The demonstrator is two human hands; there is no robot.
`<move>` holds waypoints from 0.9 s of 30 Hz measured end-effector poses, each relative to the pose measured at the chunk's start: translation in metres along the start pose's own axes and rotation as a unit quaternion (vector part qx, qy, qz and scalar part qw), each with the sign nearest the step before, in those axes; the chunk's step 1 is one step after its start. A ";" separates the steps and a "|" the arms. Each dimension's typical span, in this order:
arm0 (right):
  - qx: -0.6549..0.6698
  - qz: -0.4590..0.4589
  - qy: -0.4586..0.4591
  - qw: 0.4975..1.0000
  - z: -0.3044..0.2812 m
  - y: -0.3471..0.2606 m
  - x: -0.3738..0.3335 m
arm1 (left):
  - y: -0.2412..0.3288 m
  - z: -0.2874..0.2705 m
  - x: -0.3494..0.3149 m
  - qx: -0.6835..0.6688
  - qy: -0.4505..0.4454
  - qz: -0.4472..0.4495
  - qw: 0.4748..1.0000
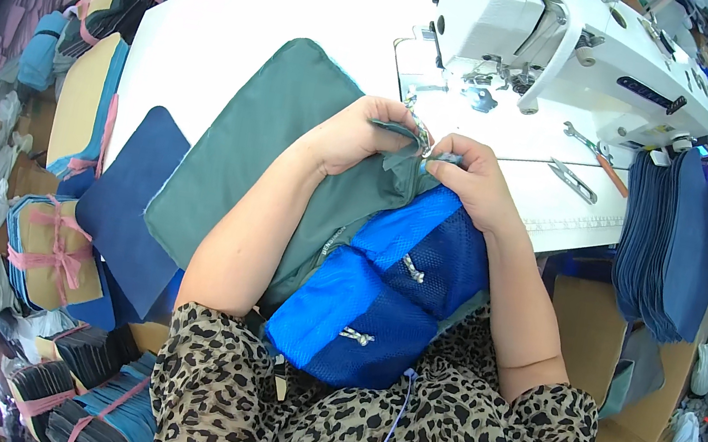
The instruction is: Aligning fabric panels and using clips to prepare a backpack for sewing at a workshop station.
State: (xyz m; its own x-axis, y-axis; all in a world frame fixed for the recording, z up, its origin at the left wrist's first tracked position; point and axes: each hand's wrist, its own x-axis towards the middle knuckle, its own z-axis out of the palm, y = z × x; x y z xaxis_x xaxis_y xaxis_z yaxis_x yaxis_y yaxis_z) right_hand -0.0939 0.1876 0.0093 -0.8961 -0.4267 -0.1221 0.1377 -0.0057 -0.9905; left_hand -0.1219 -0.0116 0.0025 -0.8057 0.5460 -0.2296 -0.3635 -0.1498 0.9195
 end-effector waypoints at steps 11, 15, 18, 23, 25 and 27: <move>-0.037 0.014 0.002 0.999 0.000 -0.005 0.000 | 0.005 0.005 -0.002 0.064 0.007 0.015 0.998; -0.048 0.002 0.002 0.999 -0.003 -0.003 0.000 | 0.008 0.008 -0.002 0.124 0.019 0.023 0.992; -0.055 0.002 -0.001 0.998 0.001 -0.003 0.002 | 0.007 0.004 -0.005 0.125 0.020 0.037 0.991; -0.114 -0.025 0.032 0.993 0.001 0.000 0.001 | 0.008 0.001 -0.007 0.226 0.011 0.124 0.966; -0.095 0.001 0.046 0.994 -0.002 -0.002 -0.002 | 0.004 0.002 -0.001 0.239 -0.004 0.157 0.958; -0.082 0.013 0.031 0.996 -0.004 -0.001 -0.003 | 0.009 0.003 -0.001 0.260 -0.011 0.174 0.950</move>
State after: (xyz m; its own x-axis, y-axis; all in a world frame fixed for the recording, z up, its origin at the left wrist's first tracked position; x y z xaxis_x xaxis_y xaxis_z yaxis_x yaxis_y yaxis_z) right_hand -0.0928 0.1930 0.0109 -0.9182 -0.3678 -0.1472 0.0957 0.1547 -0.9833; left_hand -0.1229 -0.0106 0.0123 -0.8231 0.5553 0.1190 0.2076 0.0991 0.9732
